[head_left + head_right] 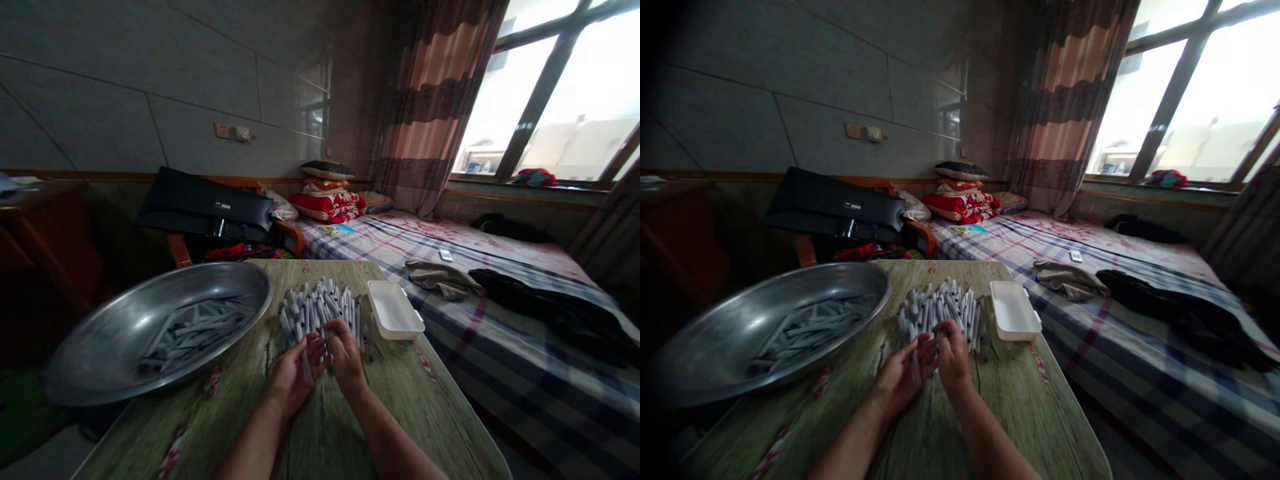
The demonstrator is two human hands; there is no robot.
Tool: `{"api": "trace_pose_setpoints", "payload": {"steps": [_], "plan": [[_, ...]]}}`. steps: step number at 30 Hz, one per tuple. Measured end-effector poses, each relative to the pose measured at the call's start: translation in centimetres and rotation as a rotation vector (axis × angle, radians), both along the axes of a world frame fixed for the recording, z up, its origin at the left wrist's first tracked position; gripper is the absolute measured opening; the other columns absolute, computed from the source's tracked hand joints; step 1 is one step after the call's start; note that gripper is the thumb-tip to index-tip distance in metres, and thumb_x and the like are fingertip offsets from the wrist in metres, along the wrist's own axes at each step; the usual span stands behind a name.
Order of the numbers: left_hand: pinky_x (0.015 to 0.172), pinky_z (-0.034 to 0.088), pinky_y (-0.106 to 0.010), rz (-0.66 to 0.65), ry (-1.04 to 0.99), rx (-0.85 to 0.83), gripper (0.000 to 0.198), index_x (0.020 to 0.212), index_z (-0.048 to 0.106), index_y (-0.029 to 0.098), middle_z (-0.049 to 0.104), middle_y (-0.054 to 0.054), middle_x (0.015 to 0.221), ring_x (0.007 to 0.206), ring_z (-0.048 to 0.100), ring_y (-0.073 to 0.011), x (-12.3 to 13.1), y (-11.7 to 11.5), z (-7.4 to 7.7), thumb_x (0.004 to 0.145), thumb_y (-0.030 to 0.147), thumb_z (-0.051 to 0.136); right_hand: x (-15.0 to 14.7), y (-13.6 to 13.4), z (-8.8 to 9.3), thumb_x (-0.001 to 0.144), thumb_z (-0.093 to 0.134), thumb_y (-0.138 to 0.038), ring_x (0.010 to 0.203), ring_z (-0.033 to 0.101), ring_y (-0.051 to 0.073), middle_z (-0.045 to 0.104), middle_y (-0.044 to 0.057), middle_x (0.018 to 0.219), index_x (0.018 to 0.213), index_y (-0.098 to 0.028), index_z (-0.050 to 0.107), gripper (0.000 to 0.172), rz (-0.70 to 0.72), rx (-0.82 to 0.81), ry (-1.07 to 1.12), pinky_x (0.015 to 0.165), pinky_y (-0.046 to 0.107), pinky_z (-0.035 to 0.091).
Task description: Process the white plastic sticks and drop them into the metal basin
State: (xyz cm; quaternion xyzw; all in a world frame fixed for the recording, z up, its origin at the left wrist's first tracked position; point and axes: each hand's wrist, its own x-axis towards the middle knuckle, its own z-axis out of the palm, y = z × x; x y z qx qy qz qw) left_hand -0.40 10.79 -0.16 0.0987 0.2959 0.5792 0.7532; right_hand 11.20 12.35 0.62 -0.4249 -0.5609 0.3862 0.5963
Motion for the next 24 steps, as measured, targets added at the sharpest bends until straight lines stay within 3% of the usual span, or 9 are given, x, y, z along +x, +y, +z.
{"api": "trace_pose_setpoints", "payload": {"steps": [2,4,9,13,16,21,24], "plan": [[0.068,0.054,-0.028,-0.094,-0.050,-0.013,0.015,0.092,0.065,0.012,0.071,-0.008,0.083,0.075,0.069,-0.0170,0.3,-0.2,0.0,0.089,0.015,0.051,-0.2,-0.3,0.0,0.080,0.044,-0.019,0.070,0.052,0.016,0.055,0.001,0.076,0.082,-0.020,0.058,0.014,-0.028,0.124,-0.138,0.064,0.026,0.042],[0.072,0.054,-0.028,-0.147,-0.084,-0.026,0.018,0.086,0.066,0.010,0.072,-0.008,0.079,0.075,0.070,-0.0175,0.6,-0.4,0.1,0.089,0.014,0.049,-0.6,-0.6,-0.1,0.081,0.043,-0.016,0.080,0.053,0.017,0.055,0.003,0.083,0.082,-0.020,0.058,0.016,-0.028,0.215,-0.254,0.073,0.028,0.042],[0.071,0.056,-0.027,-0.130,-0.096,-0.053,0.024,0.074,0.067,0.011,0.071,-0.007,0.069,0.070,0.071,-0.0175,0.6,-0.3,0.0,0.088,0.009,0.048,-1.0,-1.0,0.0,0.079,0.046,-0.011,0.084,0.052,0.018,0.057,0.002,0.080,0.077,-0.021,0.060,0.018,0.075,0.255,-0.476,0.082,0.030,0.038],[0.073,0.057,-0.028,-0.072,-0.129,-0.047,0.019,0.078,0.069,0.012,0.073,-0.008,0.075,0.074,0.072,-0.0179,0.5,-0.1,-0.1,0.086,0.008,0.052,-0.4,-0.9,0.6,0.088,0.042,-0.021,0.077,0.054,0.017,0.058,0.001,0.076,0.078,-0.022,0.062,0.023,0.145,0.162,-0.289,0.075,0.027,0.040],[0.079,0.057,-0.031,-0.045,-0.138,-0.061,0.019,0.082,0.068,0.009,0.074,-0.012,0.082,0.083,0.072,-0.0205,0.6,0.0,0.0,0.086,0.006,0.050,0.1,-0.8,1.1,0.091,0.041,-0.029,0.075,0.056,0.017,0.059,0.001,0.076,0.080,-0.022,0.063,0.025,0.091,0.128,-0.138,0.071,0.026,0.041],[0.055,0.057,-0.024,0.039,-0.022,-0.198,0.015,0.082,0.061,0.010,0.071,-0.009,0.071,0.060,0.070,-0.0157,0.7,-0.1,0.3,0.089,0.009,0.048,0.6,0.0,0.8,0.090,0.042,-0.029,0.076,0.055,0.017,0.060,0.002,0.077,0.076,-0.021,0.063,0.026,-0.108,0.132,-0.156,0.073,0.027,0.040],[0.041,0.050,-0.020,0.078,0.076,-0.248,0.009,0.085,0.059,0.012,0.067,-0.005,0.065,0.047,0.063,-0.0122,0.7,-0.2,1.6,0.089,0.011,0.051,1.0,0.9,-0.2,0.088,0.044,-0.025,0.076,0.055,0.017,0.059,0.002,0.077,0.075,-0.020,0.062,0.023,-0.190,0.130,-0.219,0.074,0.027,0.040]]}}
